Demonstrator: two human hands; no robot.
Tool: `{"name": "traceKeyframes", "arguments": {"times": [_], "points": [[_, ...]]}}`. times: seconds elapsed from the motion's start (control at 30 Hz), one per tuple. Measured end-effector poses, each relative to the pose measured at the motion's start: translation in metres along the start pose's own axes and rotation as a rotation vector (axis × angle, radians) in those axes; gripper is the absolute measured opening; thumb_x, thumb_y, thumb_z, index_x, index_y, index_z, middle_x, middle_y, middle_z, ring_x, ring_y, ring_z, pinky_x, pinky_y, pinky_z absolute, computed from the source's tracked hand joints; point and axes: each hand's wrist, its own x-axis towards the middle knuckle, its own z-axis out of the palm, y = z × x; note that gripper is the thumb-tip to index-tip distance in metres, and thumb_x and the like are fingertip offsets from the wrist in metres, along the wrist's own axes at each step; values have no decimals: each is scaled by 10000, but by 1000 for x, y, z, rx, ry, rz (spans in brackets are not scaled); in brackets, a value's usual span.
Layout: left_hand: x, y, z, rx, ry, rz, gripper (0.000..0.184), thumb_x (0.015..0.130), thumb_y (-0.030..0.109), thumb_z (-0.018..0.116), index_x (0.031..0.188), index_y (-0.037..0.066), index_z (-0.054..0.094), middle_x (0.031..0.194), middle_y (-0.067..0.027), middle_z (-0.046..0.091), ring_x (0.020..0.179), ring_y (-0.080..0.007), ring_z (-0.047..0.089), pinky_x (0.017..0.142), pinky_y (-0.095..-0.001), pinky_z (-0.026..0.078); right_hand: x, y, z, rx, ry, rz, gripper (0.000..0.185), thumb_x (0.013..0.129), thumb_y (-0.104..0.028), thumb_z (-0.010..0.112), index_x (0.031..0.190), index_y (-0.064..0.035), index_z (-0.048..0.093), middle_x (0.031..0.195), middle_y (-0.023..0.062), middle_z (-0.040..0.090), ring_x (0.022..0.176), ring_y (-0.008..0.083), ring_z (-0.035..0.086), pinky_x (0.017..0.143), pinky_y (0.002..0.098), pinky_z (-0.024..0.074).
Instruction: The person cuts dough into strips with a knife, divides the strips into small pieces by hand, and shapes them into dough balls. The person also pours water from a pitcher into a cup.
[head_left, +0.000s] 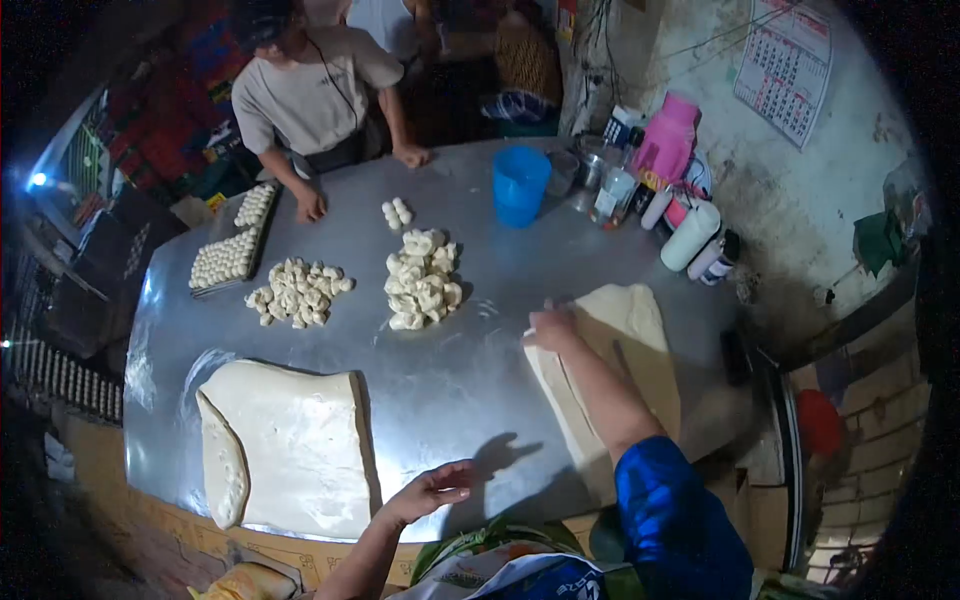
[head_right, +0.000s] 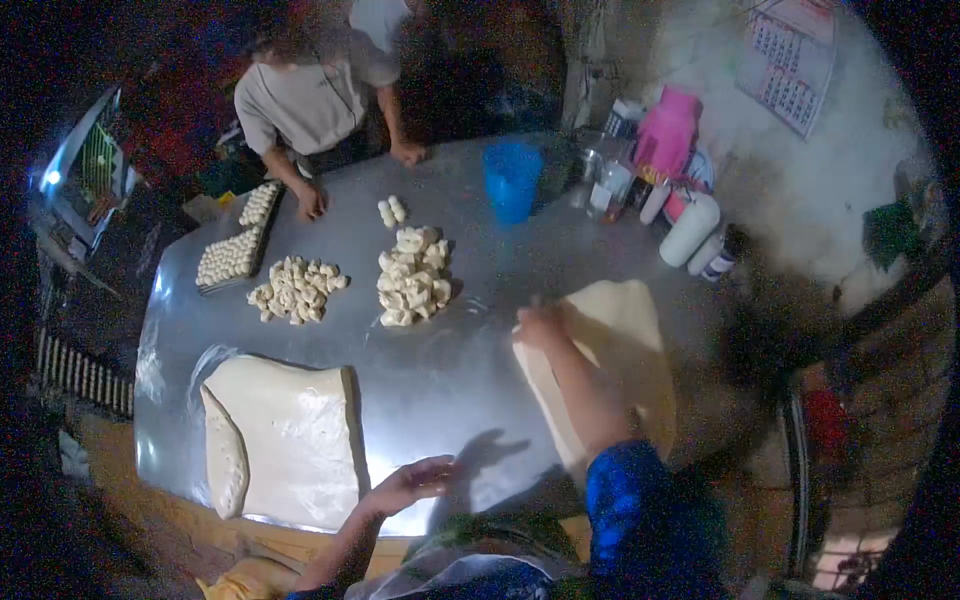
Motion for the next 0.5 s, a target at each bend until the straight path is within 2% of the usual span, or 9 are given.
{"name": "traceKeyframes", "arguments": {"times": [0.07,0.17,0.2,0.23,0.27,0.3,0.4,0.47,0.5], "points": [[11,3,21,25,133,-7,607,906,86,695,1449,27,430,1340,-143,584,1138,-227,602,1003,-357,461,-35,-14,-10,-20,117,-214,342,768,-373,736,959,-93,690,1158,181,559,1018,408,550,859,484,460],[51,-14,44,78,190,68,621,867,127,744,1408,6,463,1251,-136,625,1112,-234,610,990,-362,470,-99,-28,3,437,-11,-316,139,819,-182,650,864,-61,600,1004,112,562,845,272,541,747,382,468],[66,-17,54,288,167,116,688,817,151,783,1406,0,460,1248,-146,623,1101,-253,613,975,-365,479,-145,-36,-48,487,-31,-490,93,825,-106,613,842,-52,538,965,101,570,777,244,526,711,344,463],[81,-23,65,495,143,153,755,768,175,822,1403,-6,457,1246,-157,621,1090,-272,616,961,-368,487,-180,-38,-79,640,-111,-429,197,798,-110,717,744,-71,532,922,36,546,801,205,528,718,338,437],[103,-30,73,412,10,278,803,726,190,834,1404,-4,450,1287,-162,592,1120,-305,595,977,-387,476,-215,-33,-109,819,-57,-461,291,756,-70,761,709,-74,474,938,32,557,807,187,527,699,312,421],[131,-41,78,326,-126,396,851,685,205,846,1404,-1,443,1328,-168,563,1150,-338,573,994,-406,464,-244,-26,-141,997,102,-640,329,739,-64,793,697,-77,467,963,56,583,804,178,534,690,308,426],[173,-53,138,1018,184,709,794,714,200,789,1397,26,423,1455,-204,413,1289,-424,421,1089,-485,360,-317,11,-224,1164,433,-835,385,708,-85,847,732,-112,464,951,133,591,739,199,564,648,303,468],[207,-69,166,853,125,709,753,735,194,773,1387,26,436,1426,-210,437,1257,-416,450,1073,-478,376,-344,26,-232,1432,630,-787,428,689,-114,867,757,-124,444,923,130,588,689,200,565,599,290,468],[226,-83,174,692,73,691,713,755,187,757,1377,26,448,1398,-216,461,1224,-409,479,1057,-470,392,-359,32,-235,1304,748,-680,461,686,-145,875,764,-127,421,911,127,573,641,195,548,574,284,462]]}}
